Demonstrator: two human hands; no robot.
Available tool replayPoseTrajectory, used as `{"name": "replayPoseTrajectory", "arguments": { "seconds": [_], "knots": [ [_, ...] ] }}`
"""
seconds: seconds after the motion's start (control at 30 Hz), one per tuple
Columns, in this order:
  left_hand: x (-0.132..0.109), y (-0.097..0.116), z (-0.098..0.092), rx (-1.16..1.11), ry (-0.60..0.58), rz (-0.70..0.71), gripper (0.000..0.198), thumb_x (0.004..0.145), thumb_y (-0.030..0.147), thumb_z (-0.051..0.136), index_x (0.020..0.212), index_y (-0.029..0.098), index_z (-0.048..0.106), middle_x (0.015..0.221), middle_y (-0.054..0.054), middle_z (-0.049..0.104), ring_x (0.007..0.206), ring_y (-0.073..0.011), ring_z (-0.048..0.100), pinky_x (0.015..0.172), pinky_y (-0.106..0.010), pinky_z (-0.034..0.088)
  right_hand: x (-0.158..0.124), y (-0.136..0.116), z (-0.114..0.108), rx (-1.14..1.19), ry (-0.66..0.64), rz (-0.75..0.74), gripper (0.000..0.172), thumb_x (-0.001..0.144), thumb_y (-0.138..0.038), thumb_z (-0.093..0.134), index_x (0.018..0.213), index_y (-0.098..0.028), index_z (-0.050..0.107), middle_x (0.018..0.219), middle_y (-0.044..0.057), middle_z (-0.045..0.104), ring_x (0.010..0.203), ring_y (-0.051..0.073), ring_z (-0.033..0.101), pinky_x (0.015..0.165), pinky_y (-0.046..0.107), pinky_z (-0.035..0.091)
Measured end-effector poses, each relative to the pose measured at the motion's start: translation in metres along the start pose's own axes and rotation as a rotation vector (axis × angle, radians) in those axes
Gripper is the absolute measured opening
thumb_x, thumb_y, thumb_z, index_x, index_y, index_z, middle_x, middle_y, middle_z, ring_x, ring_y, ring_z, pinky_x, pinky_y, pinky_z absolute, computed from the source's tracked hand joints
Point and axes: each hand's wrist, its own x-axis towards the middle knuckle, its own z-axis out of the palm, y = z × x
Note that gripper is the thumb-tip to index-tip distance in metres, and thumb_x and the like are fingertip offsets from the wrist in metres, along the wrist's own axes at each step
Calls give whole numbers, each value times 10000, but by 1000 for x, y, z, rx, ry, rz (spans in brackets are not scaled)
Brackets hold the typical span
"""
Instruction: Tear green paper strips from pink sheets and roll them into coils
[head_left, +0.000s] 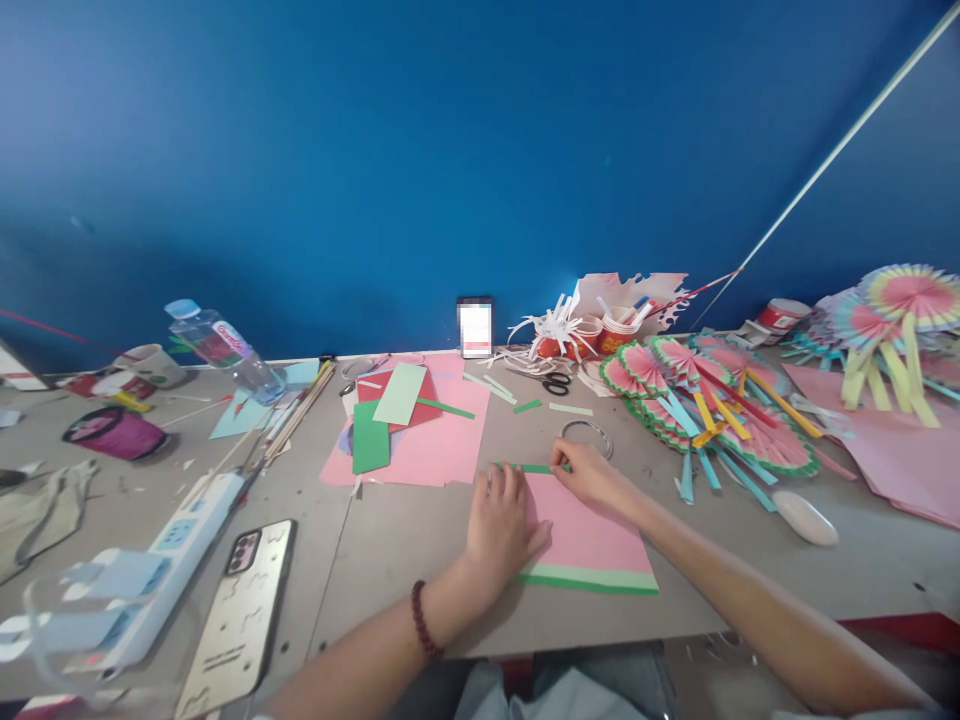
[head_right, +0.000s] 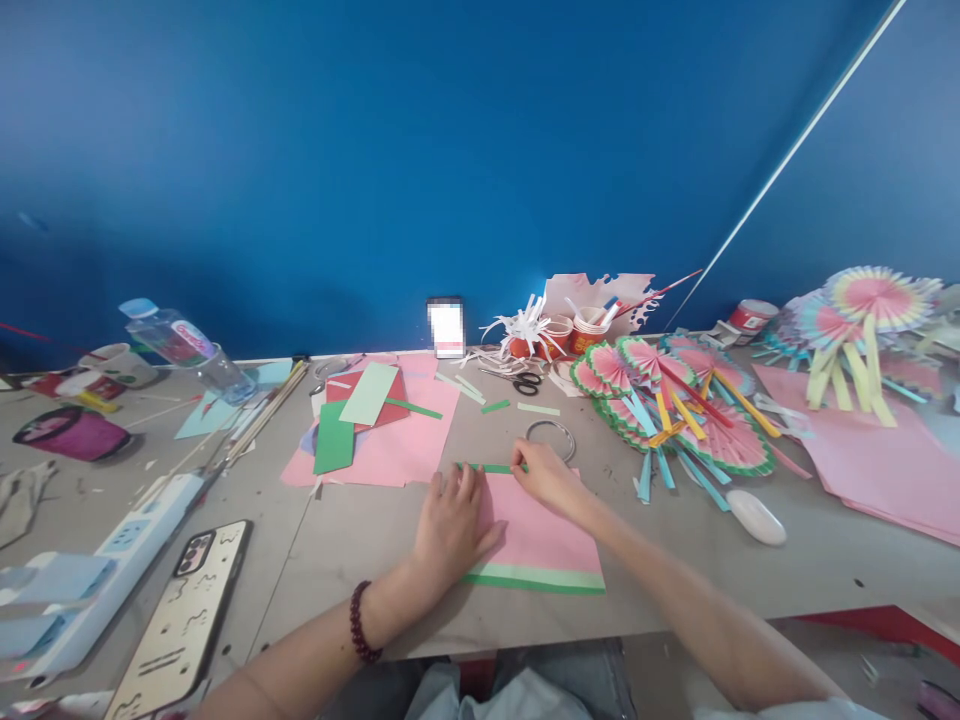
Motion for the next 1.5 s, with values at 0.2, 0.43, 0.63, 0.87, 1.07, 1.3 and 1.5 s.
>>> {"name": "replayPoseTrajectory", "arguments": {
  "seconds": [0.2, 0.43, 0.63, 0.87, 1.07, 1.3, 1.5],
  "knots": [
    [2, -3, 2, -33, -14, 16, 718, 955, 595, 477, 1413, 55, 593, 1429, -234, 588, 1344, -381, 486, 1087, -529, 403, -2, -5, -5, 35, -27, -25, 131, 815, -85, 570, 762, -205, 577, 785, 31, 711, 739, 174, 628, 668, 242, 380],
    [6, -8, 2, -180, -17, 199, 576, 964, 433, 499, 1412, 81, 580, 1463, -194, 575, 1351, -319, 497, 1139, -461, 388, -1, -8, -6, 25, -21, -23, 152, 806, -76, 568, 739, -211, 563, 749, 19, 689, 730, 176, 629, 679, 248, 388],
    [7, -7, -1, -188, -12, 203, 557, 966, 404, 515, 1395, 52, 571, 1363, -193, 618, 1276, -311, 523, 1100, -435, 414, 0, -6, -5, 22, -26, -20, 144, 820, -83, 567, 748, -209, 566, 772, 27, 700, 744, 178, 635, 680, 249, 392],
    [12, -10, -6, -212, -37, 200, 570, 964, 431, 494, 1425, 100, 560, 1224, -129, 649, 1131, -287, 556, 1022, -404, 435, 0, -3, -8, 31, -55, -5, 91, 837, -134, 582, 785, -208, 575, 742, 16, 682, 717, 178, 631, 658, 250, 385],
    [13, -9, -10, -223, -76, 185, 545, 971, 412, 486, 1425, 120, 560, 1244, -135, 643, 1137, -296, 546, 1013, -420, 438, 1, -3, -14, 74, -90, 2, 76, 863, -140, 580, 881, -208, 552, 704, -9, 640, 703, 170, 620, 656, 245, 389],
    [15, -10, -11, -241, -123, 194, 560, 955, 410, 523, 1443, 137, 514, 1264, -130, 625, 1140, -296, 544, 998, -454, 462, -1, 1, -20, 37, -157, 5, 102, 893, -107, 535, 874, -207, 532, 622, -40, 582, 606, 142, 555, 601, 238, 345],
    [12, -7, -6, -231, -87, 181, 574, 969, 422, 498, 1441, 96, 521, 1265, -143, 631, 1205, -318, 531, 1036, -460, 452, -1, 3, -21, -6, -142, -22, 112, 884, -100, 547, 910, -208, 558, 617, -49, 566, 615, 153, 560, 617, 236, 355]
  ]
}}
